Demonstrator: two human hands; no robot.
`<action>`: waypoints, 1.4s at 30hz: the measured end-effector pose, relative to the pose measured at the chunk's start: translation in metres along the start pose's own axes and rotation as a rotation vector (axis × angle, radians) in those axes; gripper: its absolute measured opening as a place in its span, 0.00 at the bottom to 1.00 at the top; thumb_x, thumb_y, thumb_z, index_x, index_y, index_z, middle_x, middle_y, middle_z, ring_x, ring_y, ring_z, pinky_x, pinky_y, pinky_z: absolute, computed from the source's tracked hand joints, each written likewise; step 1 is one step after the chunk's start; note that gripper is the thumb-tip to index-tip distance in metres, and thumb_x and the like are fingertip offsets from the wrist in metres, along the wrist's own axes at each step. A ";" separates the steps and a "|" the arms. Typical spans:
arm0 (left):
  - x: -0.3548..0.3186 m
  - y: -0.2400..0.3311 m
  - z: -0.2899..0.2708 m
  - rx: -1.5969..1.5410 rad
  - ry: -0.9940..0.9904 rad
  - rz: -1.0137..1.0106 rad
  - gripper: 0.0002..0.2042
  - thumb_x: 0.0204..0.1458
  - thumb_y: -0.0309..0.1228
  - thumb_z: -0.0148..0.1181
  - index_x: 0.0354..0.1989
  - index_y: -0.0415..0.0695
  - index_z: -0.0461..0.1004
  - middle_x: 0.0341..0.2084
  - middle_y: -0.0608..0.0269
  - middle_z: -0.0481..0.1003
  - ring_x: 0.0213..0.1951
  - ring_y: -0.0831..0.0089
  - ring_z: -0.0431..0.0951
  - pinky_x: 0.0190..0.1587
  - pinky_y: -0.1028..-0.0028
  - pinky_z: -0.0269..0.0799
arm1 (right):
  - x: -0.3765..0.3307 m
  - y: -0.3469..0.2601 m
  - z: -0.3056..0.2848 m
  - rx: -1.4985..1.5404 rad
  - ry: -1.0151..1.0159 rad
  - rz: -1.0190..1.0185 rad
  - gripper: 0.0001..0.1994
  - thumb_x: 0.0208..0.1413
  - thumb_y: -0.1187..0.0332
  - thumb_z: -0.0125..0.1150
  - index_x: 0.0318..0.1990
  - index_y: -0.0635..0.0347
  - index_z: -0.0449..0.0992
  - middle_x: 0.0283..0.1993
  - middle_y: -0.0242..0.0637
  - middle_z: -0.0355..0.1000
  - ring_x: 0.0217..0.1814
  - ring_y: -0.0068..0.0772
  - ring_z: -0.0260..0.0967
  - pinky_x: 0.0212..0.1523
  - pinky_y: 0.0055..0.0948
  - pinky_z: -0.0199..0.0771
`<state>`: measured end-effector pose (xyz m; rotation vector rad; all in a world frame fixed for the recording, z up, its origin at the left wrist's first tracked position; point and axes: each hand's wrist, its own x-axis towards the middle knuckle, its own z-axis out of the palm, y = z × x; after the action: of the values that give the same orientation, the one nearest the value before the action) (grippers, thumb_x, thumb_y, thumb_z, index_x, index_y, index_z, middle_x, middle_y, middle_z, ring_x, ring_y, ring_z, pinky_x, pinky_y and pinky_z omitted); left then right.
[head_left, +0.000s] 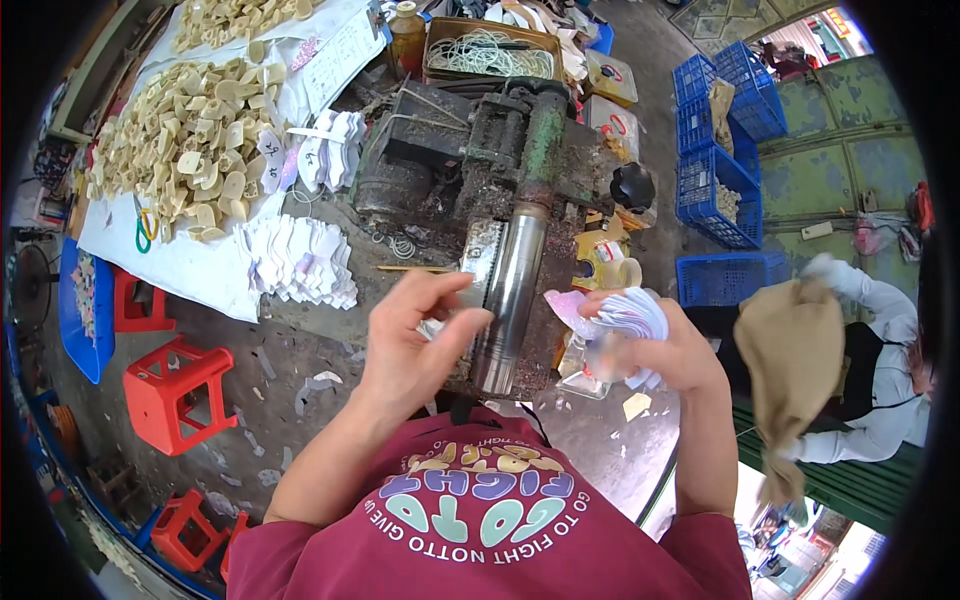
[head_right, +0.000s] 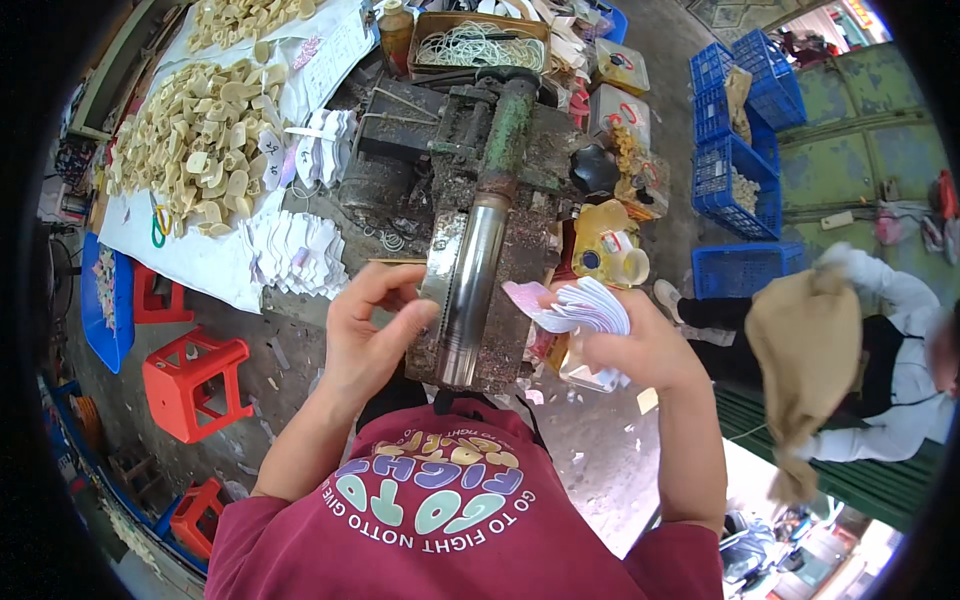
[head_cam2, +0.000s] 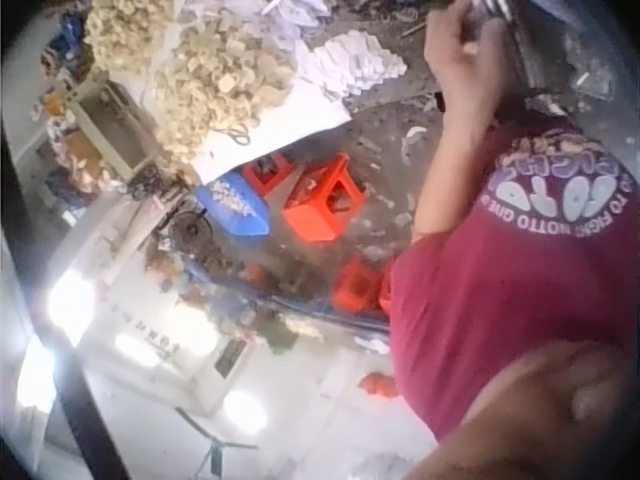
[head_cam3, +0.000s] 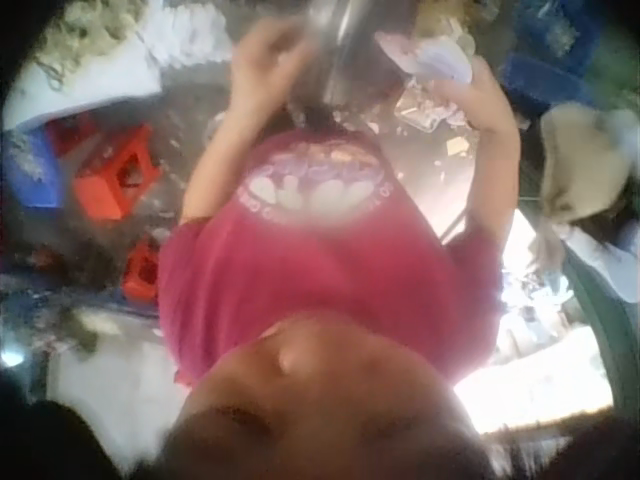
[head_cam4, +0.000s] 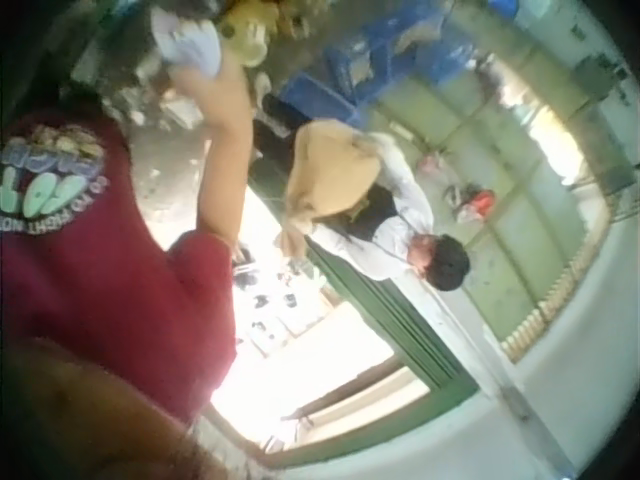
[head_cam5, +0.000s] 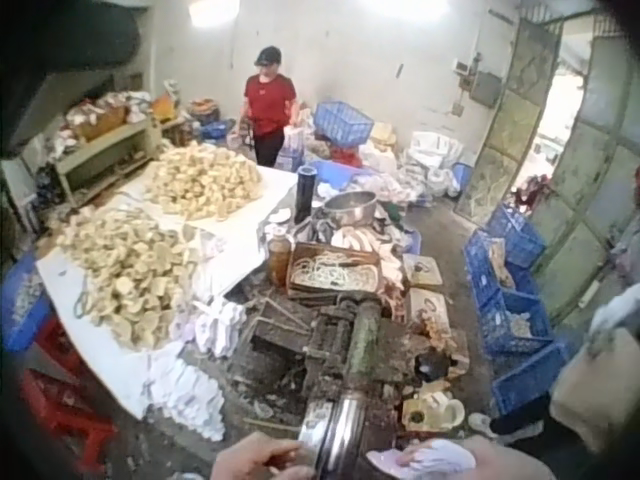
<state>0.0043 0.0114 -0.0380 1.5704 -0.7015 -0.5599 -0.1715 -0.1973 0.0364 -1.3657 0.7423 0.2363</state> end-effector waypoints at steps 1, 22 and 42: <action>-0.001 -0.009 -0.003 0.105 0.008 0.051 0.12 0.44 0.21 0.66 0.39 0.40 0.77 0.28 0.61 0.71 0.31 0.73 0.73 0.34 0.75 0.67 | 0.005 0.003 0.000 -0.038 -0.023 0.022 0.26 0.39 0.75 0.60 0.52 0.67 0.73 0.30 0.32 0.73 0.24 0.17 0.67 0.26 0.19 0.66; 0.032 -0.158 -0.140 1.059 0.339 0.167 0.05 0.45 0.26 0.64 0.31 0.43 0.77 0.35 0.58 0.73 0.42 0.61 0.71 0.47 0.61 0.62 | 0.038 -0.001 0.038 0.289 -0.067 -0.221 0.42 0.48 0.52 0.64 0.64 0.73 0.54 0.24 0.33 0.65 0.23 0.25 0.66 0.36 0.32 0.72; 0.011 0.043 0.014 -0.639 -0.396 -0.413 0.07 0.50 0.28 0.65 0.28 0.37 0.76 0.22 0.69 0.75 0.24 0.84 0.71 0.30 0.81 0.67 | 0.022 0.000 0.071 0.238 -0.195 -0.315 0.41 0.40 0.70 0.76 0.65 0.62 0.60 0.46 0.29 0.71 0.46 0.17 0.67 0.50 0.22 0.67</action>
<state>-0.0028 -0.0087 0.0034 1.0014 -0.4148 -1.2875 -0.1306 -0.1363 0.0241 -1.1925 0.3720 0.0290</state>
